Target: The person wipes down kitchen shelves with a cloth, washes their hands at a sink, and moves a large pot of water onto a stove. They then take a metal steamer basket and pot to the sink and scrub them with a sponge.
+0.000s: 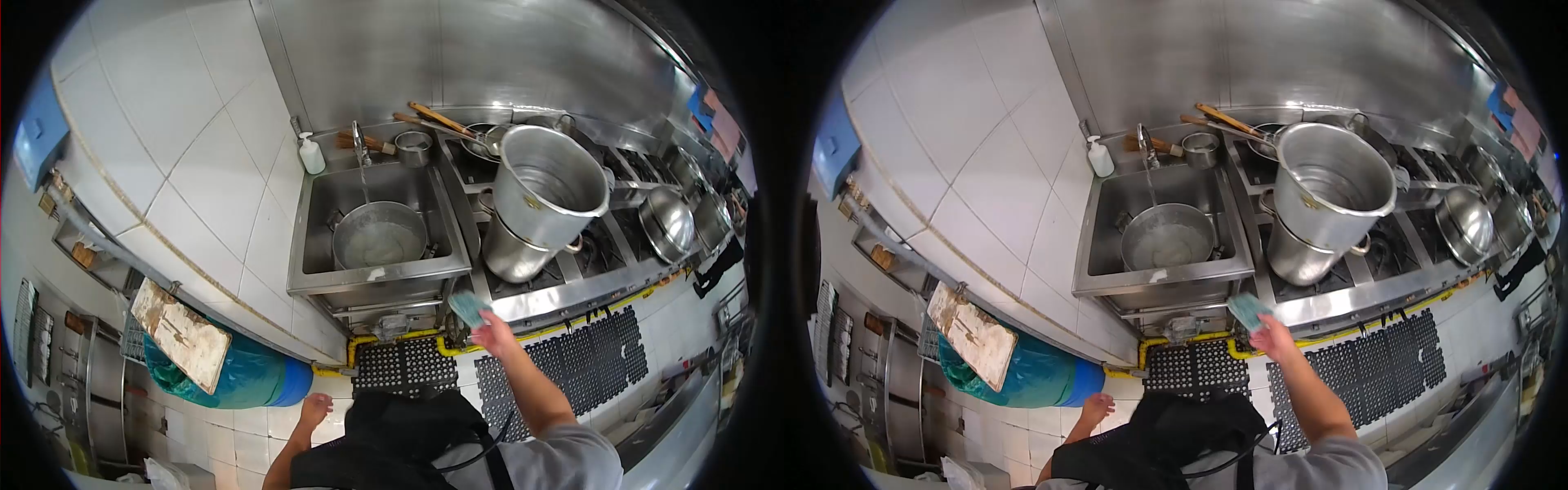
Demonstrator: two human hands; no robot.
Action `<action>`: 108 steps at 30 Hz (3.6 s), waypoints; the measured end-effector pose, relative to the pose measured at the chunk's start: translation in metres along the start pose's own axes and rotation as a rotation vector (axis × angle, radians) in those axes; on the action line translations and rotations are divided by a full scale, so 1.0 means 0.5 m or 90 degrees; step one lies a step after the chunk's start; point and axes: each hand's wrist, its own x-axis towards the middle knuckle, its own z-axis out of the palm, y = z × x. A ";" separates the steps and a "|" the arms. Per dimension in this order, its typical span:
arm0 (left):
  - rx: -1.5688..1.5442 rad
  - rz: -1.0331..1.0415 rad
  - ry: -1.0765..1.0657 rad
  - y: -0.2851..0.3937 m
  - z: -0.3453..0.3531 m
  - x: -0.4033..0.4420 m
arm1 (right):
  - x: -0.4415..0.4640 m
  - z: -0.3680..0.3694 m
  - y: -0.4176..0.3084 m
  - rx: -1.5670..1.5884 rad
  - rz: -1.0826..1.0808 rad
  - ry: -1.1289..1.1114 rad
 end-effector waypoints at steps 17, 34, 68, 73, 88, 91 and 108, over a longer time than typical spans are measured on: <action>-0.124 0.248 -0.042 0.574 -0.010 0.538 | 0.649 0.634 -0.503 -0.170 -0.150 -0.151; -0.131 -0.071 0.215 0.565 -0.045 0.480 | 1.176 0.354 -0.104 -0.234 0.015 0.384; -0.457 -0.137 -0.370 1.121 0.228 1.072 | 0.988 0.945 -0.427 -0.226 -0.189 -0.121; -0.648 -0.120 -0.450 1.102 0.282 1.243 | 0.970 0.955 -0.402 -0.502 -0.502 0.066; -0.545 -0.201 -0.219 1.210 0.282 1.137 | 0.999 0.962 -0.377 -0.102 -0.015 -0.025; -0.378 0.063 -0.239 1.136 0.330 1.168 | 1.009 0.924 -0.415 -0.082 -0.032 -0.185; 0.238 0.160 -0.347 1.004 0.258 1.283 | 1.305 0.228 -0.007 -0.211 0.287 0.565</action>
